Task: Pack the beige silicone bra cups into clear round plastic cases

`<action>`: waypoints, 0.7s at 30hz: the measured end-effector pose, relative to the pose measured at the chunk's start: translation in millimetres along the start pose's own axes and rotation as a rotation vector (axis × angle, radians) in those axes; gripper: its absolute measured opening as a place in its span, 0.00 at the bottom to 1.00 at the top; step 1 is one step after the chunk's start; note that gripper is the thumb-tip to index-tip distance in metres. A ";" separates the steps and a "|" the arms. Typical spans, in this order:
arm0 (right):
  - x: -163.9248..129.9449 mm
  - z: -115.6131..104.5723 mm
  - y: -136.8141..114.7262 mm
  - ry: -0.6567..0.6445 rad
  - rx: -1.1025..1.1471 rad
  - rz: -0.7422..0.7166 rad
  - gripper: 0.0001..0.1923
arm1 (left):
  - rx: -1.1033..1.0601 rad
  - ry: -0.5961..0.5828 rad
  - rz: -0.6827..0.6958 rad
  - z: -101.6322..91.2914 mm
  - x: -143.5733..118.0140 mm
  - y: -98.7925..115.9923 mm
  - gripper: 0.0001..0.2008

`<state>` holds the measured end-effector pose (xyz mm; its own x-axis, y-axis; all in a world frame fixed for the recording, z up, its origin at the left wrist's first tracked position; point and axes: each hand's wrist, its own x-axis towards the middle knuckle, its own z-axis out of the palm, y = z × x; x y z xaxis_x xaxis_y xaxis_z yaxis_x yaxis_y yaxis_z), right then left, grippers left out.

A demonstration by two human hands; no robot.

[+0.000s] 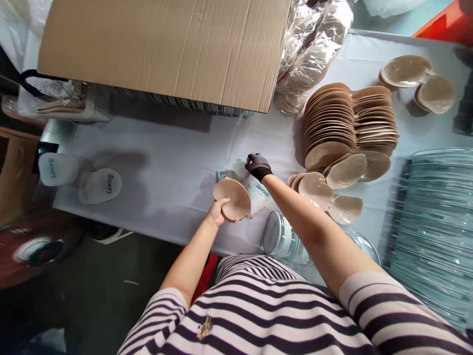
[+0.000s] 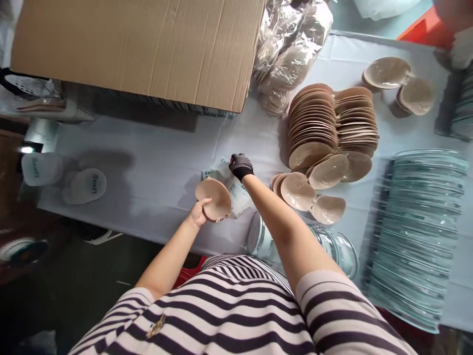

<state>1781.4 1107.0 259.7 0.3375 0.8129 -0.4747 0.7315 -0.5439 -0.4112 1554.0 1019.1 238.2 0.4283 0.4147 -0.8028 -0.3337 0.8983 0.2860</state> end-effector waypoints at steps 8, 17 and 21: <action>-144.4 -116.6 33.8 -0.129 0.523 -0.436 0.17 | 0.073 -0.343 0.124 56.6 -20.7 -1.9 0.37; -211.1 -70.3 63.5 0.286 -0.033 -0.359 0.09 | 0.195 -0.423 0.083 118.8 -77.6 -79.7 0.30; -261.3 -65.8 112.3 0.414 0.561 -0.356 0.34 | 0.269 -0.233 0.114 124.9 -86.8 -107.5 0.18</action>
<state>1814.4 847.3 388.7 0.4128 0.9098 0.0429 0.4659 -0.1705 -0.8683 1657.6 904.7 342.4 0.5909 0.5085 -0.6263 -0.1709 0.8377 0.5187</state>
